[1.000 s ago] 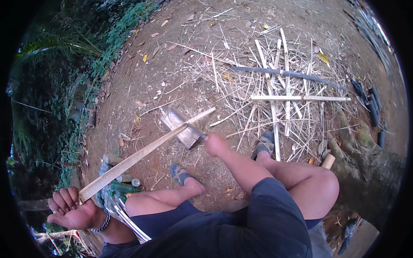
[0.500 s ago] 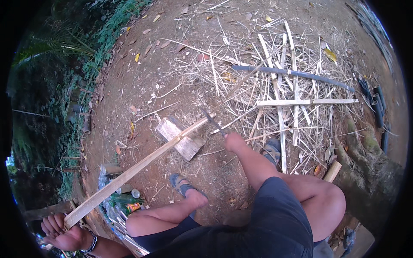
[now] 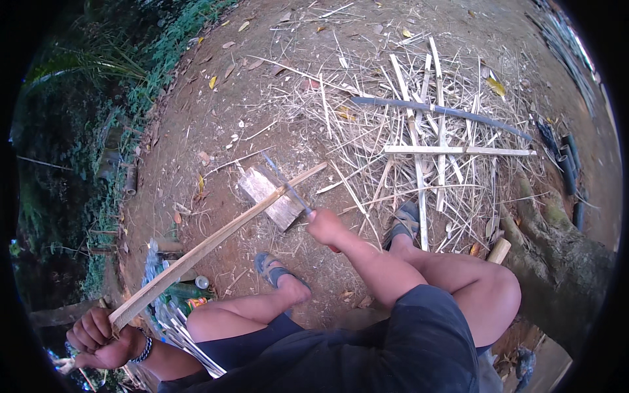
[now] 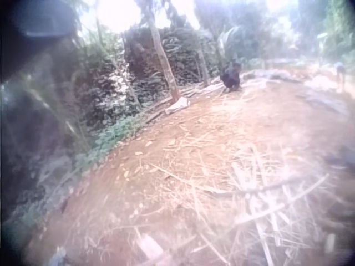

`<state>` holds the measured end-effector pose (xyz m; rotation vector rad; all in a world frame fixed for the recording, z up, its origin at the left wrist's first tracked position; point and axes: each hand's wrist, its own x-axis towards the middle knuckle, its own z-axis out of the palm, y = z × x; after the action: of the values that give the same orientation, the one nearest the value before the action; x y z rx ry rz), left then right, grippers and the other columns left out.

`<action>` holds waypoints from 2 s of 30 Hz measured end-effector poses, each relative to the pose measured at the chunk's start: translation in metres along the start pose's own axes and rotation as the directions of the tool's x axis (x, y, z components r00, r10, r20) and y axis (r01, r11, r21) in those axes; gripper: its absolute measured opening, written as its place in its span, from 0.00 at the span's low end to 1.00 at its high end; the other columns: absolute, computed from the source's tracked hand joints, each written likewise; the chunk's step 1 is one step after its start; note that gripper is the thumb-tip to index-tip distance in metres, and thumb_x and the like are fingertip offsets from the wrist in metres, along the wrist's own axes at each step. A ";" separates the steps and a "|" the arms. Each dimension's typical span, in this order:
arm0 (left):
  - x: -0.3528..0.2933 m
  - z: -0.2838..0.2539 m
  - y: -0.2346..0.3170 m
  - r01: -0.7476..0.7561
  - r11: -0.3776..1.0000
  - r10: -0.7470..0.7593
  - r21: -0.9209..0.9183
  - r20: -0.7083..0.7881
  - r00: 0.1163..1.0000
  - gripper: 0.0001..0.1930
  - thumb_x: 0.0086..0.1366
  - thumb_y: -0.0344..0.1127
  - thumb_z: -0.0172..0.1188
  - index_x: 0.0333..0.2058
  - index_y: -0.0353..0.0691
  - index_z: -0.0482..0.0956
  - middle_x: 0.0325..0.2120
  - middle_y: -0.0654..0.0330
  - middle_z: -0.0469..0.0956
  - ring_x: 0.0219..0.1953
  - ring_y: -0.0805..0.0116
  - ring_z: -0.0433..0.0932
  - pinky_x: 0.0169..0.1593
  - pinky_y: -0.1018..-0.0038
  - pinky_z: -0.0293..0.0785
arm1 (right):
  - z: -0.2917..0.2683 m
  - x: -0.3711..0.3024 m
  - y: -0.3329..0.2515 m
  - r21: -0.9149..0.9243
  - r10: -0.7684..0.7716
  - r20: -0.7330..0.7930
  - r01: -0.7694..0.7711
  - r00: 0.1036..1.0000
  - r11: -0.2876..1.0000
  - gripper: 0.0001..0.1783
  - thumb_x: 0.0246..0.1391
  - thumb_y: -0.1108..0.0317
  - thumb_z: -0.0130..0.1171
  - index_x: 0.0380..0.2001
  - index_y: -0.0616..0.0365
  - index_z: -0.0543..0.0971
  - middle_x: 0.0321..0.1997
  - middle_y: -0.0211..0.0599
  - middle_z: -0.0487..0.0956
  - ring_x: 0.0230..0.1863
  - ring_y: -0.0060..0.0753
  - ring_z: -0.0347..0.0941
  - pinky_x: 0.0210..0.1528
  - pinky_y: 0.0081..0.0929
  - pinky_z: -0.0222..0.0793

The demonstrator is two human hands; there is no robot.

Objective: The person uses a blade to shave thin strips of wood from a bamboo piece, then continues to shave down a long bamboo strip while holding it against a wooden block.

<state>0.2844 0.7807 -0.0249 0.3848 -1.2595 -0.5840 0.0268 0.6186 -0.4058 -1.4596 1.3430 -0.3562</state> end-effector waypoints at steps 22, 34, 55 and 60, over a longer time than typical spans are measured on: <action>-0.008 0.015 -0.004 -0.059 0.997 0.062 0.043 -0.051 0.997 0.26 0.62 0.50 0.66 0.19 0.53 0.55 0.10 0.77 0.51 0.11 0.87 0.49 0.17 0.86 0.45 | -0.004 0.046 0.074 -0.146 0.219 -0.039 -0.222 0.975 0.964 0.13 0.53 0.65 0.56 0.41 0.58 0.77 0.38 0.57 0.80 0.42 0.57 0.78 0.47 0.49 0.73; 0.031 0.003 -0.027 -0.021 0.999 0.016 0.045 0.103 0.995 0.27 0.72 0.62 0.44 0.20 0.52 0.54 0.12 0.75 0.51 0.12 0.84 0.47 0.17 0.84 0.44 | -0.001 0.077 0.111 -0.257 0.195 0.017 -0.185 0.981 0.949 0.18 0.59 0.61 0.53 0.48 0.59 0.78 0.47 0.54 0.80 0.49 0.52 0.78 0.52 0.43 0.73; -0.011 0.013 -0.001 0.010 0.895 0.223 0.446 -0.468 0.855 0.26 0.74 0.58 0.38 0.19 0.49 0.53 0.15 0.70 0.50 0.16 0.78 0.47 0.20 0.81 0.45 | 0.018 -0.086 -0.107 -0.015 -0.392 0.161 0.399 0.906 0.917 0.11 0.55 0.65 0.54 0.40 0.55 0.75 0.33 0.52 0.80 0.39 0.56 0.79 0.41 0.50 0.73; -0.016 0.034 -0.015 0.001 0.890 0.286 0.457 -0.559 0.778 0.25 0.74 0.57 0.42 0.20 0.50 0.52 0.16 0.70 0.49 0.17 0.78 0.47 0.21 0.81 0.44 | 0.021 -0.020 0.017 -0.097 0.036 -0.011 -0.037 0.999 0.995 0.14 0.53 0.64 0.56 0.43 0.56 0.76 0.34 0.52 0.81 0.38 0.55 0.79 0.43 0.48 0.75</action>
<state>0.2457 0.7797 -0.0368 0.7771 -0.7527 -0.0036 0.0283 0.6491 -0.4196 -1.5136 1.4091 -0.2770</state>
